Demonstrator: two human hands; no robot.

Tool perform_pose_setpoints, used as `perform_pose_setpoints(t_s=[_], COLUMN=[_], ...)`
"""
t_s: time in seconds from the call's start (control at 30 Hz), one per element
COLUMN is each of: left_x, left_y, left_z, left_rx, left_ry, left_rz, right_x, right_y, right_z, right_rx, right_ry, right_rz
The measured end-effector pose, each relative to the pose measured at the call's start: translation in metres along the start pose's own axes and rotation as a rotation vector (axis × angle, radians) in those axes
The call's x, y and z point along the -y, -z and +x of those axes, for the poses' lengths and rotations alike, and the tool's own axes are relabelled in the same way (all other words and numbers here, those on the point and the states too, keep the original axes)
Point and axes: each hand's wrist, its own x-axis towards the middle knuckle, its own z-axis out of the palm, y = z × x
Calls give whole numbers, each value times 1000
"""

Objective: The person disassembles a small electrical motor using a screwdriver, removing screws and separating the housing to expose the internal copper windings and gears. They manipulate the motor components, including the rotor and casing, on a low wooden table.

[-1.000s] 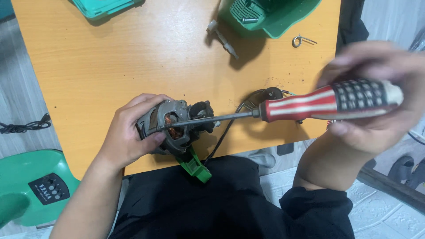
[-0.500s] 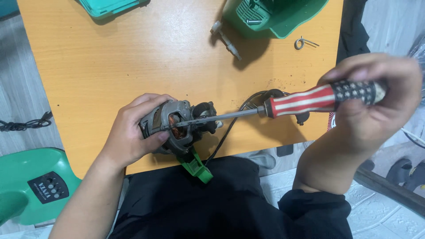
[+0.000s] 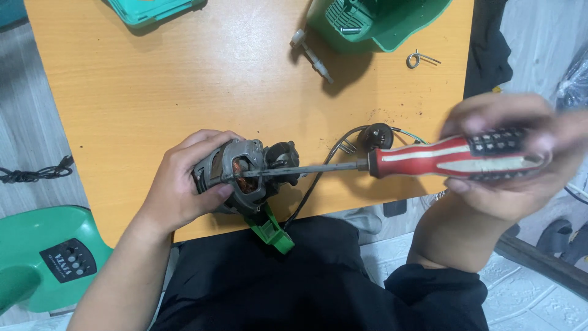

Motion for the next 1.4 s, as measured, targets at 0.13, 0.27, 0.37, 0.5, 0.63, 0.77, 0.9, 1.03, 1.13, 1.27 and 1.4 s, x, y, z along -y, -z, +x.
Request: perform_pose_setpoints(t_s=[0.13,0.27,0.37,0.5,0.63,0.77,0.9,1.03,1.13,1.27,1.4], left_x=[-1,-1,-2,-1,-1,-5,-6,-9,-13,-19,-23], left_y=[0,0,1,1,1,1,2,2,1,-1,-2], left_z=[0,1,1,1,1,1,1,1,-1,-9,-19], left_rx=[6,17,17,14,10,17,17,17,-1,-143,-286], left_ry=[-3,-4,23,8,11,47,65,41,10,-91,-113], left_rz=[1,-7,13,21,15,49,85,83,118,578,717], right_x=[10,-2,-11,-3,-21,-25,-5,13,-2,-21,-29], right_y=[-6,12,11,-6,5,-16,-33,-39,-13,3,-7], right_z=[5,3,2,12,-5,2,3,7,-8,-8,-17], right_rx=[-5,115,115,2,-5,-114,-227,-225,-140,-61,-226], right_ry=[-221,-3,-53,-175,-55,-96,-190,-234,-150,-62,-122], right_rz=[-333,-171,-31,-322,-82,90,-252,-547,-434,-104,22])
